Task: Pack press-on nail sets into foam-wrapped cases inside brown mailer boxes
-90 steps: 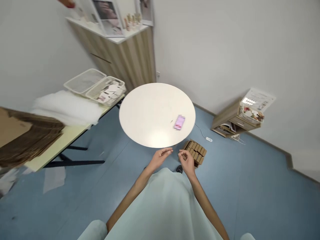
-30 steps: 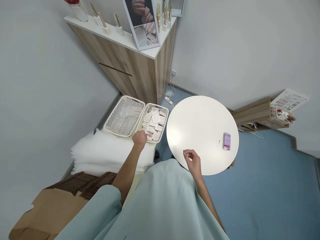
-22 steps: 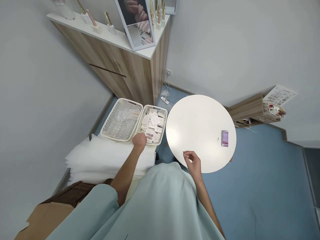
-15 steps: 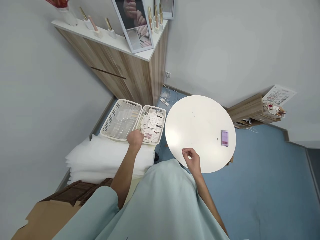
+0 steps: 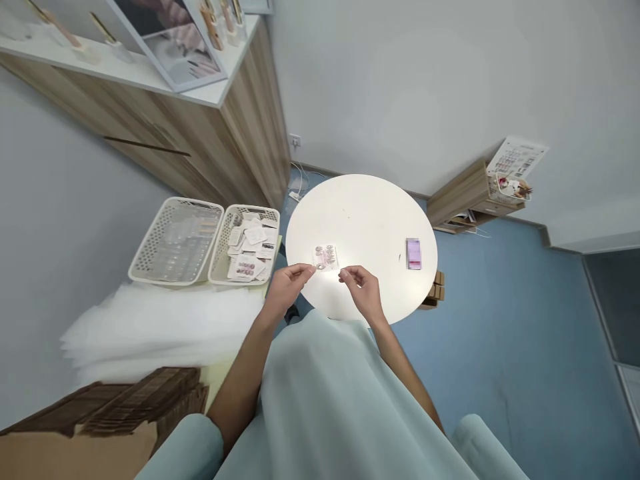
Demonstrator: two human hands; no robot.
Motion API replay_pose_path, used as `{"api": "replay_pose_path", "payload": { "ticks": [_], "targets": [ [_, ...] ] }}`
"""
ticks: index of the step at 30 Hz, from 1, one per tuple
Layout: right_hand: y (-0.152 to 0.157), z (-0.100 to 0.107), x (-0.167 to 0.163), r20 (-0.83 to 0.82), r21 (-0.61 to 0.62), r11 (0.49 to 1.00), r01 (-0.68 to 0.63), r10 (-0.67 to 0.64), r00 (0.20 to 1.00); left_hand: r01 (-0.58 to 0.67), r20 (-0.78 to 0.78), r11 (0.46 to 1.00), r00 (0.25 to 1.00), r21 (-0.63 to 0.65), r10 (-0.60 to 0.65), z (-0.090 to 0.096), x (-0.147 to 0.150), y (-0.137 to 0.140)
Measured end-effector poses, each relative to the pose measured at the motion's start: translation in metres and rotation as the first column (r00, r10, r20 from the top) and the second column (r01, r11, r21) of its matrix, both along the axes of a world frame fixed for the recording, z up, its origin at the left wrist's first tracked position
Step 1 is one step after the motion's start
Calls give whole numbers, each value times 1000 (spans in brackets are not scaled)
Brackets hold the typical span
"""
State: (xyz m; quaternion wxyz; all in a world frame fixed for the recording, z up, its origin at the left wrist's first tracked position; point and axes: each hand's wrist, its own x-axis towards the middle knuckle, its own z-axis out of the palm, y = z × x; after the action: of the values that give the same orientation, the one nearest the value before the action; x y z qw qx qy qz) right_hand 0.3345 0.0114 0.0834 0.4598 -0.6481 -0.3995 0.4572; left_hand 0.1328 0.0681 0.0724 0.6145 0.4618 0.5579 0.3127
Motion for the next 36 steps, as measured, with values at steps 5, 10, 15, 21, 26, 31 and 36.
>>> {"api": "replay_pose_path", "payload": {
  "ticks": [5,10,15,21,26,31,36],
  "targets": [
    [-11,-3,30,-68,12,999,33,-32,997,43,-13,997,999,68,-42,13,43,-13],
    [-19,-8,51,-123,21,999,45,-42,992,129,-2,991,992,23,-129,19,58,-18],
    [-18,-7,73,-127,71,994,-86,94,987,240,66,970,969,-39,-237,23,61,-16],
    [-8,3,94,24,114,946,-304,303,953,369,242,914,914,-168,-325,19,60,-10],
    [4,11,94,74,146,913,-380,373,925,416,378,883,870,-216,-317,16,55,-9],
    [14,12,85,103,161,886,-436,424,900,417,529,872,816,-258,-233,11,44,-9],
    [21,10,70,71,138,926,-351,345,936,349,493,913,844,-211,-209,8,39,-10]
  ]
}}
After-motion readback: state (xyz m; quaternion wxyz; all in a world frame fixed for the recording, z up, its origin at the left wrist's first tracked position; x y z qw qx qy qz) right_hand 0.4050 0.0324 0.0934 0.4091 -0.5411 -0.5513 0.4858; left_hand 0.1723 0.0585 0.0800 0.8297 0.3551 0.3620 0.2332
